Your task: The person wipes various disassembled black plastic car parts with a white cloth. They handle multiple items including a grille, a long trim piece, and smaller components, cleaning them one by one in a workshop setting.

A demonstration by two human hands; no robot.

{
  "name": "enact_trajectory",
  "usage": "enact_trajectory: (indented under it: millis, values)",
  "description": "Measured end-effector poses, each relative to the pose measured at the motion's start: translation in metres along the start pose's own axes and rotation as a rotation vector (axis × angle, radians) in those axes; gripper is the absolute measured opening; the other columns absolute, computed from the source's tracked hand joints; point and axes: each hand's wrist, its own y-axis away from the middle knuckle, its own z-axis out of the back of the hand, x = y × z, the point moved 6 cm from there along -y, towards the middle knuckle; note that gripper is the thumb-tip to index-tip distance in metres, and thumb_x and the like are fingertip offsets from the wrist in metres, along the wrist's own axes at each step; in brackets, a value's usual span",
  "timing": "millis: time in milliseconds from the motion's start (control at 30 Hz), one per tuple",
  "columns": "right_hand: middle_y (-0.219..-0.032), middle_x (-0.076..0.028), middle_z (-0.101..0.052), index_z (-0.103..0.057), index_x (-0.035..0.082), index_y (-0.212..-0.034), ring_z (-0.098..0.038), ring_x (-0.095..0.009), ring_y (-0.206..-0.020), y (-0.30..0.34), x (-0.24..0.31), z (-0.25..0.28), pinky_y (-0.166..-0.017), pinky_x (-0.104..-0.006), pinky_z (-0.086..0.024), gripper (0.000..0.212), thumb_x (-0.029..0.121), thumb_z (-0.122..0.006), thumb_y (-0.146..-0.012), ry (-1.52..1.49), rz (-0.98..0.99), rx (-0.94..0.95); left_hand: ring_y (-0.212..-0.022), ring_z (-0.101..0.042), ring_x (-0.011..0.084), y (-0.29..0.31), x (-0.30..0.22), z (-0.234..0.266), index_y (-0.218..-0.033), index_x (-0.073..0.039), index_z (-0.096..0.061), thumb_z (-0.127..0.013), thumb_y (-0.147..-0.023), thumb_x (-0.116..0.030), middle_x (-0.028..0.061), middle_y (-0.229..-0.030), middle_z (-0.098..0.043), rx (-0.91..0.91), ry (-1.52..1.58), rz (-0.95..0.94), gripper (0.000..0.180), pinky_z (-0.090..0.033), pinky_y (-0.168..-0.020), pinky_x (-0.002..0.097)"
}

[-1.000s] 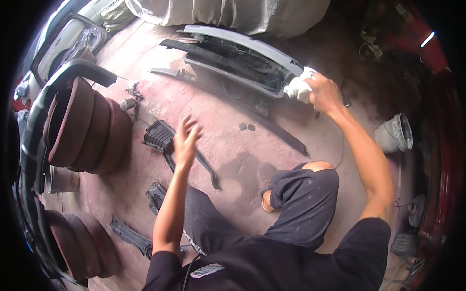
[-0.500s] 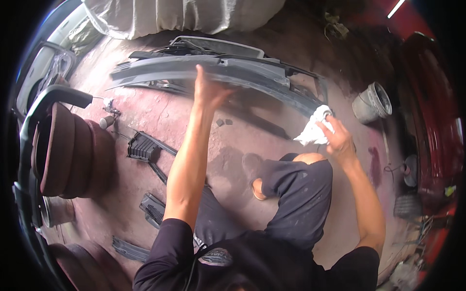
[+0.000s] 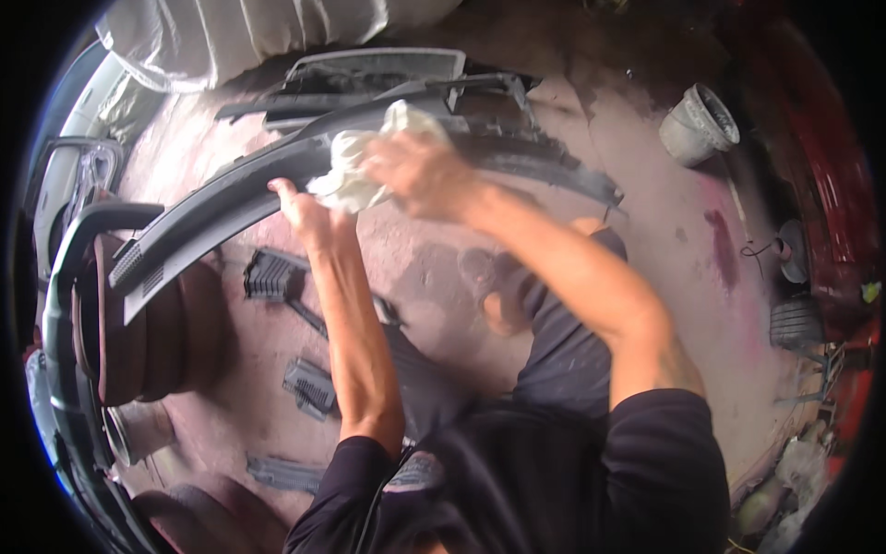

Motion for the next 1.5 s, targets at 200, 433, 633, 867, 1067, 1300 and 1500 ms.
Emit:
enact_trajectory:
  millis: [200,433,633,867,1067,1300,1500]
  values:
    - [-0.111,-0.012,-0.068,-0.072,0.007,-0.101,-0.065,-0.032,-0.101,0.034,-0.028,0.024,-0.089,-0.0421,-0.054,0.03,0.01,-0.072,-0.071,-0.007,-0.227,0.013,-0.133,-0.053,0.0389,0.019,-0.052,0.064,-0.143,-0.006,-0.051,-0.031,-0.104,-0.067,0.0183,-0.143,-0.055,-0.266,0.244,-0.108,0.074,-0.039,-0.113,0.0678]
    - [-0.106,-0.021,-0.07,-0.072,0.001,-0.104,-0.068,-0.036,-0.1,-0.036,0.061,-0.023,-0.089,-0.0447,-0.053,0.033,0.001,-0.059,-0.074,-0.275,-0.305,-0.317,-0.131,-0.055,0.0322,0.052,-0.068,0.058,-0.144,-0.007,-0.052,-0.033,-0.1,-0.074,0.0132,-0.142,-0.058,-0.276,0.133,-0.298,0.083,-0.043,-0.114,0.054]
    - [-0.116,-0.021,-0.072,-0.073,0.001,-0.112,-0.069,-0.035,-0.107,-0.061,0.051,-0.037,-0.097,-0.041,-0.054,0.042,0.006,-0.064,-0.071,-0.519,0.002,-0.012,-0.128,-0.057,0.0325,0.076,-0.097,0.085,-0.142,-0.008,-0.055,-0.044,-0.102,-0.065,0.0116,-0.14,-0.06,-0.288,0.215,-0.376,0.07,-0.044,-0.112,0.0531]
    - [-0.114,-0.012,-0.071,-0.076,0.008,-0.103,-0.067,-0.033,-0.103,-0.056,0.114,-0.045,-0.09,-0.0429,-0.055,0.027,0.009,-0.064,-0.079,-0.389,-0.179,-0.159,-0.125,-0.058,0.0332,0.076,-0.089,0.081,-0.14,-0.006,-0.055,-0.042,-0.1,-0.067,0.0156,-0.137,-0.061,-0.083,-0.017,-0.401,0.074,-0.045,-0.112,0.0493]
    - [-0.111,-0.008,-0.068,-0.073,0.007,-0.101,-0.063,-0.025,-0.102,-0.013,0.07,-0.014,-0.089,-0.0373,-0.051,0.019,0.019,-0.074,-0.086,-0.131,0.054,-0.295,-0.135,-0.051,0.039,0.081,-0.113,0.094,-0.139,-0.006,-0.058,-0.049,-0.097,-0.06,0.0166,-0.144,-0.057,-0.487,0.317,-0.376,0.069,-0.036,-0.116,0.0616]
    - [-0.105,-0.019,-0.07,-0.074,0.0,-0.105,-0.07,-0.037,-0.092,0.043,-0.092,0.05,-0.087,-0.0406,-0.057,0.034,-0.001,-0.057,-0.075,-0.061,-0.476,-0.141,-0.136,-0.052,0.0377,0.091,-0.146,0.086,-0.142,-0.007,-0.057,-0.057,-0.096,-0.058,0.0149,-0.147,-0.056,-0.261,0.288,-0.493,0.068,-0.038,-0.117,0.0605]
    - [-0.106,-0.016,-0.07,-0.07,0.001,-0.108,-0.069,-0.034,-0.1,-0.067,0.025,0.062,-0.096,-0.0415,-0.053,0.036,-0.002,-0.059,-0.074,-0.406,-0.005,-0.058,-0.144,-0.042,0.0415,0.083,-0.147,0.088,-0.147,-0.006,-0.054,-0.057,-0.09,-0.058,0.017,-0.154,-0.05,-0.127,0.668,-0.3,0.077,-0.026,-0.121,0.0661]
